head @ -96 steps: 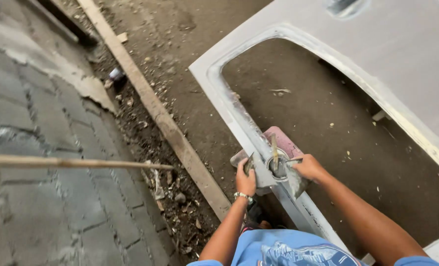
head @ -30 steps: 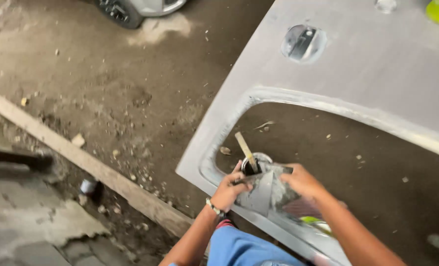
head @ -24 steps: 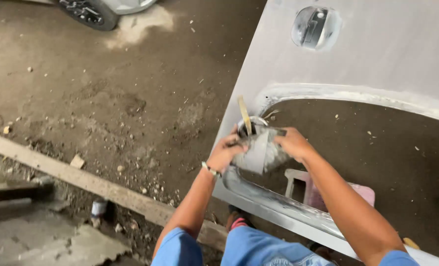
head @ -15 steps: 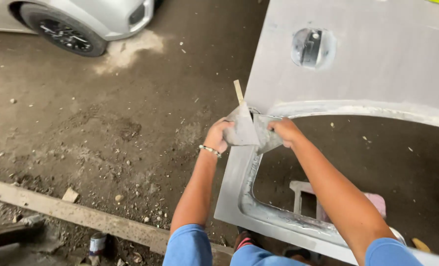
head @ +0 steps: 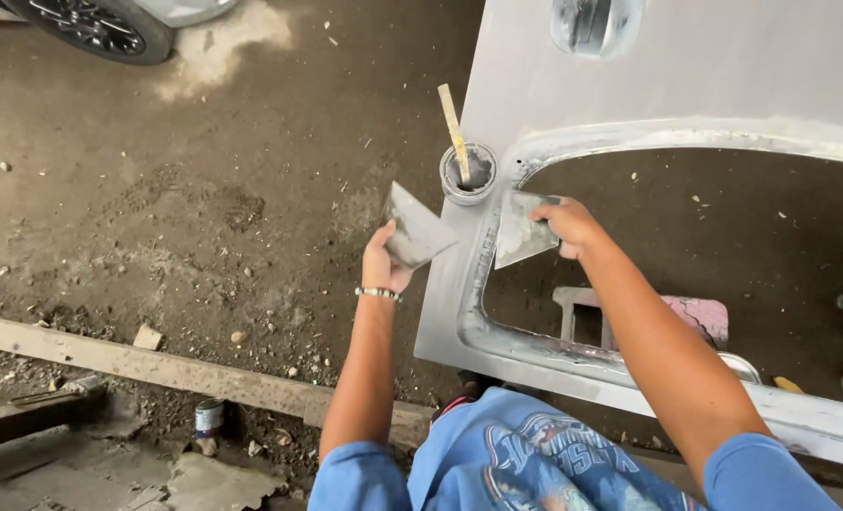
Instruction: The person applies a gray filler substance to the edges of a white car door frame using a putty knife. They scoop the filler from a can and spread it along the frame's perimeter, smoothing the surface with the tool.
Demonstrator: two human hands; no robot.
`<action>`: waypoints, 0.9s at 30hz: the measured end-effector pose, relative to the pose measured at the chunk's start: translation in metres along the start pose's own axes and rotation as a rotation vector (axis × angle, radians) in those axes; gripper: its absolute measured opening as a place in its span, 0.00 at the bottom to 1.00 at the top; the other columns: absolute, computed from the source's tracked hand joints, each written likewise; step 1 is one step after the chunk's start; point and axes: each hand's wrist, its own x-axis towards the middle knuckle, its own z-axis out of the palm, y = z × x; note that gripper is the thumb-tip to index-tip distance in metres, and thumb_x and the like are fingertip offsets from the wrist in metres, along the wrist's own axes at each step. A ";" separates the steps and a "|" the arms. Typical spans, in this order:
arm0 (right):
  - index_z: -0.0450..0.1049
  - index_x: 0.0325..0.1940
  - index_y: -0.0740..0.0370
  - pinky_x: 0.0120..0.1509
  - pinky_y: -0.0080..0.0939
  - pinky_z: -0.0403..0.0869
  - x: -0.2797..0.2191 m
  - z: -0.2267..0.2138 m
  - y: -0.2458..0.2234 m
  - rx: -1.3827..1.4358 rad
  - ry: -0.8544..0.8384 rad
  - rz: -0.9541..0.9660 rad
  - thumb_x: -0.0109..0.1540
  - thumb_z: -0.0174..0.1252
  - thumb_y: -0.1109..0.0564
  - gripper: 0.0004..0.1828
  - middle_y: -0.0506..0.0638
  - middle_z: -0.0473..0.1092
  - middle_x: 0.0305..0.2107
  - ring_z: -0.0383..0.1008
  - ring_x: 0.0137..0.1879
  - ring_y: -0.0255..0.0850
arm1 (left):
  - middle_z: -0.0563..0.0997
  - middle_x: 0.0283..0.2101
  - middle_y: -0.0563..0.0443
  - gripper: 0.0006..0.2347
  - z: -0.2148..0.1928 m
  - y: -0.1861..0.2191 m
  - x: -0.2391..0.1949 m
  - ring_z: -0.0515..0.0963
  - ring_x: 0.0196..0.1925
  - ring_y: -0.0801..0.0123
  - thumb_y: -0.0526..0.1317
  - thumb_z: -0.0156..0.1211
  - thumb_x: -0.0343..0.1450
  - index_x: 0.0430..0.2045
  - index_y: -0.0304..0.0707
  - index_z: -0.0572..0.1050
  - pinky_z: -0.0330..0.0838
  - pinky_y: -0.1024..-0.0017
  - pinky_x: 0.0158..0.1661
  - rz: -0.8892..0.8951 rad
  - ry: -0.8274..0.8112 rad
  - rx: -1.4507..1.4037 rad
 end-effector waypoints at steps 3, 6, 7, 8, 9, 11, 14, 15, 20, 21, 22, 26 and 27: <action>0.70 0.59 0.69 0.53 0.51 0.74 -0.022 0.007 0.000 -0.066 -0.008 -0.217 0.57 0.63 0.59 0.27 0.59 0.73 0.43 0.75 0.47 0.48 | 0.82 0.45 0.49 0.11 -0.042 -0.023 -0.010 0.81 0.48 0.58 0.36 0.58 0.71 0.46 0.35 0.75 0.74 0.55 0.50 0.087 0.060 0.036; 0.69 0.63 0.66 0.55 0.46 0.74 -0.076 0.034 -0.002 -0.338 0.088 -0.456 0.58 0.63 0.57 0.29 0.60 0.75 0.46 0.76 0.49 0.46 | 0.81 0.45 0.47 0.10 -0.045 -0.033 -0.042 0.81 0.48 0.59 0.33 0.59 0.72 0.46 0.33 0.74 0.74 0.58 0.49 0.205 0.065 0.078; 0.69 0.63 0.66 0.55 0.46 0.74 -0.091 0.047 0.006 -0.332 0.081 -0.459 0.58 0.63 0.57 0.29 0.60 0.75 0.46 0.76 0.49 0.46 | 0.81 0.45 0.47 0.10 -0.039 -0.033 -0.053 0.81 0.48 0.59 0.33 0.59 0.72 0.46 0.33 0.74 0.74 0.58 0.49 0.212 0.067 0.083; 0.71 0.63 0.66 0.57 0.46 0.73 -0.106 0.061 0.014 -0.435 0.090 -0.587 0.61 0.62 0.57 0.26 0.61 0.75 0.48 0.76 0.52 0.47 | 0.81 0.45 0.47 0.10 -0.032 -0.034 -0.063 0.80 0.48 0.59 0.33 0.58 0.73 0.47 0.32 0.74 0.75 0.59 0.50 0.260 0.047 0.085; 0.73 0.62 0.66 0.58 0.46 0.73 -0.122 0.072 0.021 -0.539 0.111 -0.713 0.63 0.60 0.57 0.23 0.62 0.75 0.49 0.77 0.54 0.48 | 0.82 0.46 0.47 0.10 -0.023 -0.036 -0.071 0.80 0.49 0.60 0.33 0.57 0.73 0.48 0.31 0.74 0.75 0.59 0.52 0.298 0.018 0.088; 0.75 0.61 0.62 0.59 0.46 0.74 -0.163 0.102 0.030 -0.555 0.051 -0.754 0.63 0.57 0.57 0.21 0.60 0.76 0.49 0.78 0.54 0.49 | 0.80 0.48 0.47 0.11 -0.009 -0.044 -0.090 0.79 0.51 0.59 0.34 0.54 0.74 0.50 0.33 0.73 0.73 0.57 0.54 0.261 -0.069 0.032; 0.74 0.61 0.59 0.62 0.47 0.73 -0.195 0.136 0.045 -0.593 0.028 -0.929 0.63 0.54 0.60 0.21 0.59 0.75 0.53 0.76 0.57 0.54 | 0.77 0.55 0.45 0.13 0.015 -0.051 -0.099 0.76 0.57 0.58 0.38 0.50 0.76 0.53 0.39 0.71 0.68 0.56 0.60 0.191 -0.266 -0.023; 0.72 0.63 0.59 0.63 0.49 0.71 -0.202 0.148 0.056 -0.615 0.053 -1.037 0.62 0.54 0.62 0.24 0.61 0.73 0.56 0.73 0.60 0.58 | 0.75 0.59 0.42 0.13 0.018 -0.055 -0.103 0.74 0.62 0.57 0.42 0.47 0.77 0.56 0.43 0.69 0.64 0.58 0.64 0.152 -0.352 -0.026; 0.66 0.70 0.59 0.62 0.53 0.70 -0.210 0.190 0.061 -0.727 0.221 -1.006 0.62 0.55 0.63 0.30 0.62 0.70 0.56 0.70 0.60 0.60 | 0.73 0.63 0.41 0.23 0.014 -0.031 -0.062 0.71 0.65 0.58 0.52 0.40 0.79 0.63 0.36 0.66 0.61 0.59 0.66 0.167 -0.463 0.230; 0.67 0.69 0.55 0.60 0.52 0.71 -0.214 0.203 0.064 -0.732 0.169 -0.931 0.63 0.55 0.63 0.29 0.59 0.71 0.53 0.71 0.59 0.58 | 0.73 0.63 0.41 0.28 0.010 -0.023 -0.061 0.72 0.64 0.58 0.56 0.36 0.80 0.64 0.30 0.67 0.61 0.60 0.66 0.139 -0.459 0.255; 0.67 0.69 0.55 0.60 0.52 0.71 -0.210 0.212 0.059 -0.721 0.186 -0.911 0.63 0.55 0.63 0.29 0.59 0.71 0.53 0.71 0.59 0.58 | 0.73 0.63 0.41 0.28 0.000 -0.018 -0.066 0.72 0.64 0.58 0.56 0.36 0.80 0.64 0.30 0.67 0.61 0.60 0.66 0.113 -0.462 0.267; 0.64 0.72 0.58 0.60 0.53 0.72 -0.193 0.234 0.042 -0.673 0.400 -0.867 0.58 0.54 0.68 0.36 0.60 0.71 0.52 0.71 0.56 0.60 | 0.71 0.65 0.47 0.29 -0.009 0.002 -0.052 0.68 0.66 0.62 0.57 0.35 0.80 0.66 0.30 0.63 0.58 0.61 0.67 0.002 -0.546 0.343; 0.63 0.73 0.58 0.59 0.53 0.72 -0.188 0.238 0.042 -0.662 0.418 -0.773 0.59 0.54 0.67 0.36 0.59 0.71 0.50 0.72 0.54 0.60 | 0.72 0.62 0.43 0.30 -0.007 0.008 -0.039 0.70 0.61 0.57 0.58 0.34 0.82 0.66 0.26 0.65 0.60 0.57 0.64 -0.089 -0.535 0.283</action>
